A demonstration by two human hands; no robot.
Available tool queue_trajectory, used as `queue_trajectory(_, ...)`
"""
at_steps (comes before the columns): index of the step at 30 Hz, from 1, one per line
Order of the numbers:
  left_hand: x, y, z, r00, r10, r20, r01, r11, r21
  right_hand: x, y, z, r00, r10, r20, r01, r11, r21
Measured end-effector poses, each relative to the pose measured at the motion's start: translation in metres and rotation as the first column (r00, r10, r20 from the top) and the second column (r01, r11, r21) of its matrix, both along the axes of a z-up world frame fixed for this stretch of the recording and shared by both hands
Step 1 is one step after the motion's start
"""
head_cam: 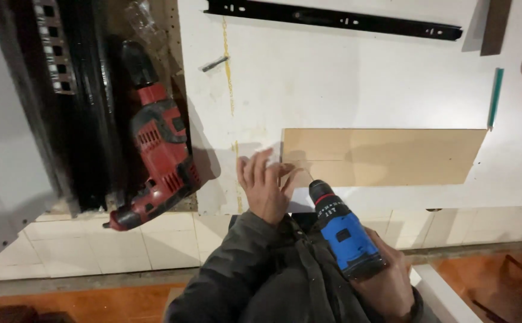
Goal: Measuring, marking, and drilling a wooden board for hardware installation.
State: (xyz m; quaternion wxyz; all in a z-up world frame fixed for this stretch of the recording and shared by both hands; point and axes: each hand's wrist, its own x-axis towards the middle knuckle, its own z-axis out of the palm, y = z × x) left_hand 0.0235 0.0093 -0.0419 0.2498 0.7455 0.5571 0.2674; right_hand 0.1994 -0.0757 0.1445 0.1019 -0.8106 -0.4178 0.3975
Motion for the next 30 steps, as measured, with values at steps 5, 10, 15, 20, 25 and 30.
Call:
queue_trajectory(5, 0.009, 0.009, -0.002, 0.992, 0.124, 0.022, -0.124, 0.992, 0.006, -0.007, 0.011, -0.014, 0.998, 0.042, 0.036, -0.041, 0.998, -0.042)
queue_trajectory(10, 0.009, 0.006, -0.007, 0.989, 0.141, -0.047, -0.141, 0.990, -0.010, -0.005, 0.007, -0.022, 0.997, 0.073, -0.002, -0.073, 0.997, -0.008)
queue_trajectory(15, 0.011, 0.010, -0.004, 0.985, 0.165, -0.048, -0.165, 0.986, -0.001, -0.008, 0.022, -0.020, 0.997, 0.073, -0.011, -0.073, 0.997, -0.007)
queue_trajectory(20, 0.010, 0.007, -0.010, 0.982, 0.189, -0.029, -0.190, 0.982, -0.014, -0.007, 0.026, -0.018, 1.000, 0.025, 0.015, -0.021, 0.980, -0.200)
queue_trajectory(25, 0.011, 0.007, -0.010, 0.981, 0.190, -0.029, -0.190, 0.982, -0.014, -0.009, 0.029, -0.016, 0.999, 0.030, 0.038, -0.019, 0.967, -0.256)
queue_trajectory(30, 0.012, 0.008, -0.010, 0.977, 0.209, -0.029, -0.209, 0.978, 0.005, -0.008, 0.026, -0.020, 0.999, 0.027, 0.026, -0.021, 0.973, -0.230)
